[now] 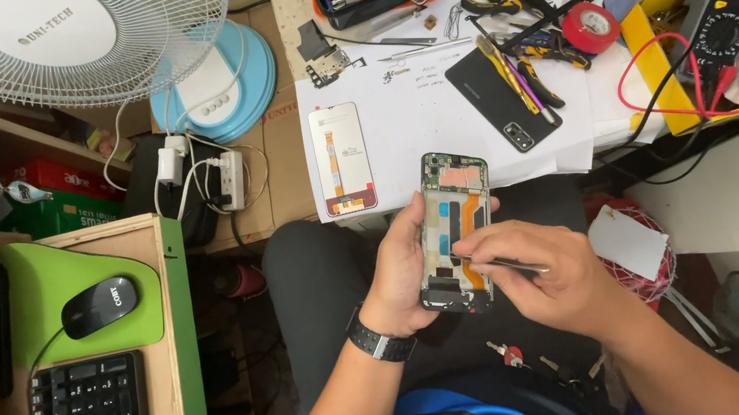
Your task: The person removes the back cover of a smartphone and detaches the battery. They then use a small tool to carefully pry and disconnect internal ribbon cables and components within the device's chassis.
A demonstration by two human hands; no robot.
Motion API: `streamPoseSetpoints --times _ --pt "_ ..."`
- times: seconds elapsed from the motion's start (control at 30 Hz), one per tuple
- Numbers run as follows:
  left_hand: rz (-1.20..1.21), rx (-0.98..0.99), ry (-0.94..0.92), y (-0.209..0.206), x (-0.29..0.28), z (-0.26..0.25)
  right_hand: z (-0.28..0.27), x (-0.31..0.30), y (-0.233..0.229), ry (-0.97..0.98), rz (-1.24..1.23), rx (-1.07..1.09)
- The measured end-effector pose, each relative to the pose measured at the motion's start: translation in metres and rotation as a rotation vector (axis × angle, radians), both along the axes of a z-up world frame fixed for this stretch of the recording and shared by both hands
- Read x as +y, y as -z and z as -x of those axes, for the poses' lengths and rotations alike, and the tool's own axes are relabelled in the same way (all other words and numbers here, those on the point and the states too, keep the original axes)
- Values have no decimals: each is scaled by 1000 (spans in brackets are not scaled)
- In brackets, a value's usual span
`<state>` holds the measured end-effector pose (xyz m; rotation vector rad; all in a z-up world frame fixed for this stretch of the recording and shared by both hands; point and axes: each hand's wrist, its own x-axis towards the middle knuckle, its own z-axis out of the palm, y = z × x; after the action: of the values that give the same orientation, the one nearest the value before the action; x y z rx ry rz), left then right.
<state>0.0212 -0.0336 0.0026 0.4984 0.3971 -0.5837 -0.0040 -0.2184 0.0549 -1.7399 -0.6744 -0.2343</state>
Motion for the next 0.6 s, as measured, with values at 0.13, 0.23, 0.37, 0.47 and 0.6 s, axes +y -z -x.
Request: streamPoseSetpoints --times 0.13,0.23,0.37,0.47,0.6 --pt "6 8 3 1 0 2 0 3 1 2 35 -40" --pt "19 14 8 -7 -2 5 -1 4 3 8 26 -77" --pt "36 -6 23 -3 -4 12 -3 -2 7 3 -78 -7" --pt "102 51 1 14 0 2 -3 -4 0 18 -55 -34" --pt "125 46 -2 -10 3 5 -2 -2 -15 15 -121 -81"
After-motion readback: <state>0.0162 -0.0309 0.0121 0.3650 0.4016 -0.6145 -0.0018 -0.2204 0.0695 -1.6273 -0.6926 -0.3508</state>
